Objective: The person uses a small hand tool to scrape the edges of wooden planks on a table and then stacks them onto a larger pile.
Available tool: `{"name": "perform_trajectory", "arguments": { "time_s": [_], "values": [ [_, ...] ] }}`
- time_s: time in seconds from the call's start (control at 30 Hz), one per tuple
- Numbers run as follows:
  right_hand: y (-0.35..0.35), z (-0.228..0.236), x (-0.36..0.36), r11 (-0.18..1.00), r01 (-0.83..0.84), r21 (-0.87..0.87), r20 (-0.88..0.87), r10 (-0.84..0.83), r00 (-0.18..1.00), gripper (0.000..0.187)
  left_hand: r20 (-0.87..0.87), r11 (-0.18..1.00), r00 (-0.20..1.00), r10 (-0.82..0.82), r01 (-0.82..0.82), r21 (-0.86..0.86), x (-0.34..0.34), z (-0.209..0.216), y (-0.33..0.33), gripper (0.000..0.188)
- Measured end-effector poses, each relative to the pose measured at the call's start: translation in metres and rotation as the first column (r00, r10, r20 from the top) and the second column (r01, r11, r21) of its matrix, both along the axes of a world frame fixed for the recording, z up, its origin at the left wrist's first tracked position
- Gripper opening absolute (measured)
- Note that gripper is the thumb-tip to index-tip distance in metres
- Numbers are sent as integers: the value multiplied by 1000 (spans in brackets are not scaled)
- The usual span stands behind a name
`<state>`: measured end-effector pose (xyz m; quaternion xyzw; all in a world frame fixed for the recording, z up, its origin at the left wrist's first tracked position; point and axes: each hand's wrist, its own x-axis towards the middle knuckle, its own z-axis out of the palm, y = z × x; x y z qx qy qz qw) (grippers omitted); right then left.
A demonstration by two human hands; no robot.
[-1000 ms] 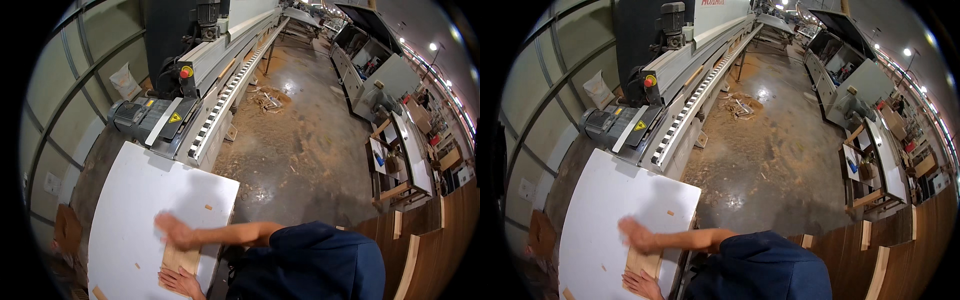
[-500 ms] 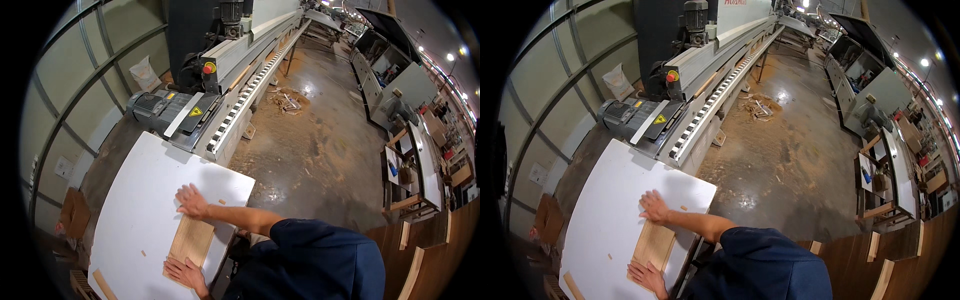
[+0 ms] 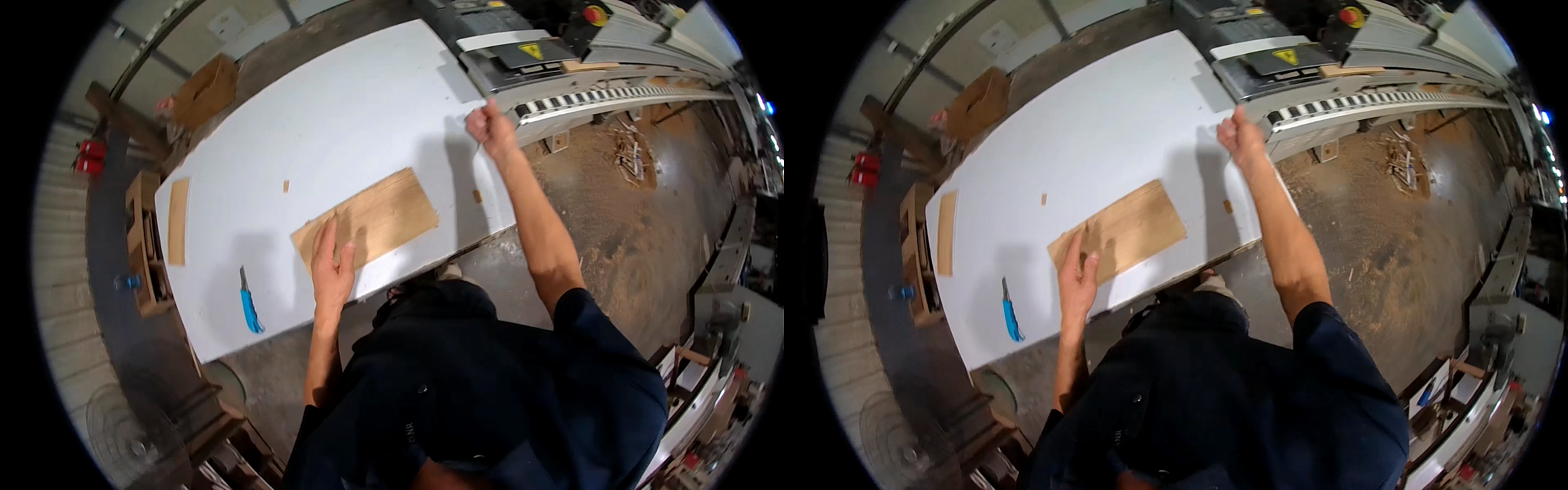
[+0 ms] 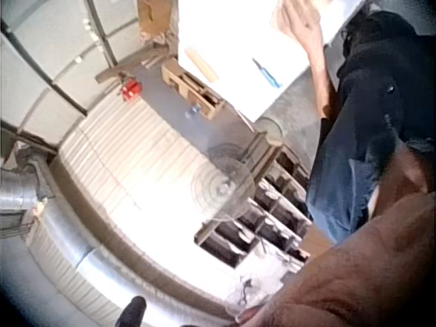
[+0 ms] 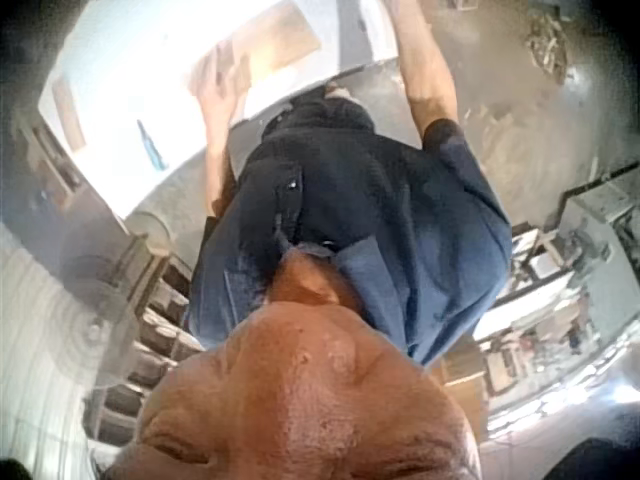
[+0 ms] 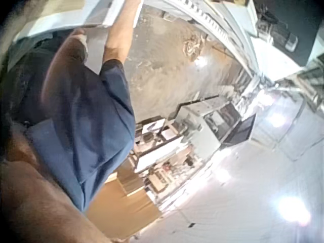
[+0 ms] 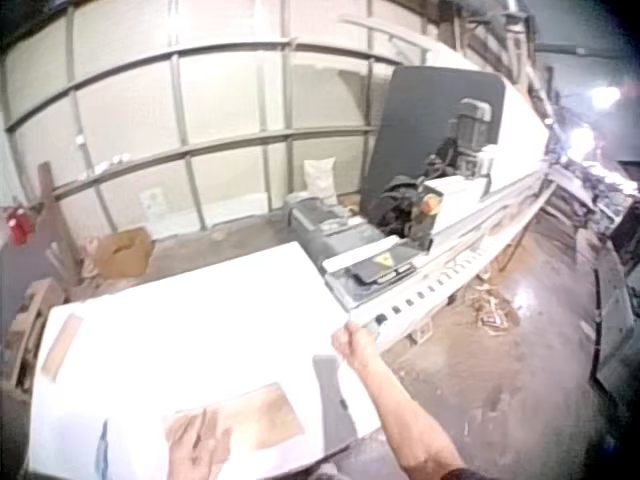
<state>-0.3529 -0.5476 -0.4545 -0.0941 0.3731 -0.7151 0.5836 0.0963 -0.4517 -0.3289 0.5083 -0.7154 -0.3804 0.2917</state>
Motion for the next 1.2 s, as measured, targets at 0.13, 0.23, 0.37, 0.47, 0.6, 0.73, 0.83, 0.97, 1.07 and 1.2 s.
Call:
{"name": "perform_trajectory", "arguments": {
  "time_s": [0.13, 0.23, 0.37, 0.47, 0.6, 0.73, 0.83, 0.97, 1.07, 1.2],
  "values": [
    [-15, 10, -34, 986, 126, 108, 135, -140, 981, 52, -422, 965, 868, -263, 237, -114, -26, 136, 36, 47],
    [-45, 54, 13, 953, 175, 248, 148, -216, 965, 64, -570, 928, 733, -370, 312, -203, -17, 220, 85, 37],
    [-57, 53, -10, 918, 258, 303, 235, -334, 913, 67, -839, 946, 456, -297, 261, -192, -50, 241, 123, 35],
    [-67, 37, -23, 919, 275, 282, 289, -354, 889, 65, -900, 919, 256, -353, 275, -282, -62, 240, 122, 29],
    [-68, 32, -24, 927, 260, 271, 350, -346, 871, 65, -889, 821, 88, -449, 432, -372, -56, 230, 115, 18],
    [-46, 22, -48, 944, 282, 174, 392, -329, 859, 69, -896, 775, 99, -432, 549, -313, -48, 225, 106, 23],
    [-57, 33, -23, 927, 306, 218, 383, -370, 847, 70, -841, 831, 353, -410, 524, -185, -33, 221, 101, 29],
    [-57, 49, -18, 905, 259, 337, 203, -338, 919, 58, -660, 924, 673, -333, 373, -85, -35, 181, 75, 38],
    [-58, 39, -28, 925, 200, 323, 23, -219, 975, 34, -583, 940, 780, -230, 334, 76, -41, 136, 55, 33],
    [-49, 32, -41, 958, 10, 285, -3, -9, 1000, 31, -516, 935, 855, -56, 226, 273, -49, 84, 42, 29]
  ]
}}
